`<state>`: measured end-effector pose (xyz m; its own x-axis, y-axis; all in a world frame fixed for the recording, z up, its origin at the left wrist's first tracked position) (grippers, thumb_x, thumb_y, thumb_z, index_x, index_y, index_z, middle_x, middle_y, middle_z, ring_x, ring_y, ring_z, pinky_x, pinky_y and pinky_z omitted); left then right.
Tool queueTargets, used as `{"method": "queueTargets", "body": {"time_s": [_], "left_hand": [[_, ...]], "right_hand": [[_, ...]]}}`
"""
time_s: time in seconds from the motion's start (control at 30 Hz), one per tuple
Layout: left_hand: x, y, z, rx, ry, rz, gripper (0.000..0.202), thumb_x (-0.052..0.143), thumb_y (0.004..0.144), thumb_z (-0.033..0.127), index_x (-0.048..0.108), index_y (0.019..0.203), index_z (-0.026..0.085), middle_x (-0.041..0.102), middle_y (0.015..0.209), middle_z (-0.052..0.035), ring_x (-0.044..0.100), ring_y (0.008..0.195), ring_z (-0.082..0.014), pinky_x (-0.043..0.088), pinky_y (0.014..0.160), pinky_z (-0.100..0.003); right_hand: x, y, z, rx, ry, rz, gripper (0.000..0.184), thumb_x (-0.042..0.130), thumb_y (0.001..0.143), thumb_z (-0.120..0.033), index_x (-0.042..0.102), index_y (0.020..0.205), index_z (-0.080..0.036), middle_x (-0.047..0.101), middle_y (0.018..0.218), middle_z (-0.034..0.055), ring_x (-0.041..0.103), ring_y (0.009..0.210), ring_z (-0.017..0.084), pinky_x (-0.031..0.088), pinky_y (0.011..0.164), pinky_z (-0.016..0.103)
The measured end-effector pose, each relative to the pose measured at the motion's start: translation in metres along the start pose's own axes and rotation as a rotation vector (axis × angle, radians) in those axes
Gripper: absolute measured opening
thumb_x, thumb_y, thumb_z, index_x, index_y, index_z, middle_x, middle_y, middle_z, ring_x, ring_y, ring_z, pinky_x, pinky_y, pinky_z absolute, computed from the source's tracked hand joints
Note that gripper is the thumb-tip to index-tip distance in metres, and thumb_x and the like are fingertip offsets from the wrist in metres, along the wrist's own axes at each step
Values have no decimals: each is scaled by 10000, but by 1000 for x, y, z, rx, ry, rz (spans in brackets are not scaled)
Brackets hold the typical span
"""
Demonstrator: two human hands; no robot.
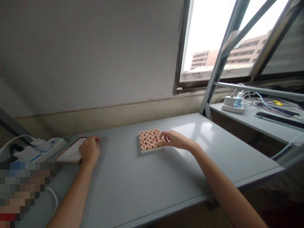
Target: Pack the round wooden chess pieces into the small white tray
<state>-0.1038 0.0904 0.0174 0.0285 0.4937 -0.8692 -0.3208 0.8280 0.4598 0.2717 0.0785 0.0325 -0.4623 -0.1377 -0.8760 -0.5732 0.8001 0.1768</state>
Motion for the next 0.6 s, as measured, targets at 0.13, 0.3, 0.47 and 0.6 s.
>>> {"method": "queueTargets", "body": {"time_s": [0.13, 0.3, 0.47, 0.6], "left_hand": [[-37, -9, 53, 142, -623, 43, 122, 497, 739, 287, 558, 766, 185, 599, 865, -52, 561, 774, -189, 423, 747, -319], [-88, -46, 120, 40, -1455, -93, 299, 601, 635, 440, 472, 787, 217, 594, 826, -12, 583, 753, -162, 466, 632, -252], [-70, -73, 177, -129, -1535, -309, 330, 426, 720, 535, 349, 865, 248, 570, 762, 1, 578, 632, -149, 421, 485, -239], [-30, -70, 200, -221, -1543, -270, 175, 320, 801, 379, 272, 910, 252, 533, 830, -10, 570, 637, -119, 408, 483, -213]], "right_hand": [[-5, 3, -1, 28, -7, 163, 156, 478, 812, -297, 561, 919, -220, 584, 685, -6, 494, 588, 112, 344, 557, 225], [-9, 4, -21, -53, 340, 343, 321, 374, 850, -446, 538, 1013, -224, 605, 899, 45, 542, 800, 170, 409, 708, 295], [-11, 1, -22, 55, 975, 431, 585, 242, 787, -664, 597, 893, -211, 634, 793, 50, 585, 784, 232, 447, 706, 360], [-15, 0, 6, 250, 1198, 537, 580, 316, 740, -679, 598, 852, -185, 633, 701, 63, 602, 695, 237, 455, 631, 350]]}}
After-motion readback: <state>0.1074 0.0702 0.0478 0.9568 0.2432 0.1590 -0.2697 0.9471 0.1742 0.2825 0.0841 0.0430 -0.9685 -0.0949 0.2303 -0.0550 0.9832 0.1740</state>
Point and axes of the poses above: each hand's wrist, its own y-axis towards the middle knuckle, its own x-axis out of the palm, z = x × y, the point moved 6 cm from there along y, towards the middle knuckle
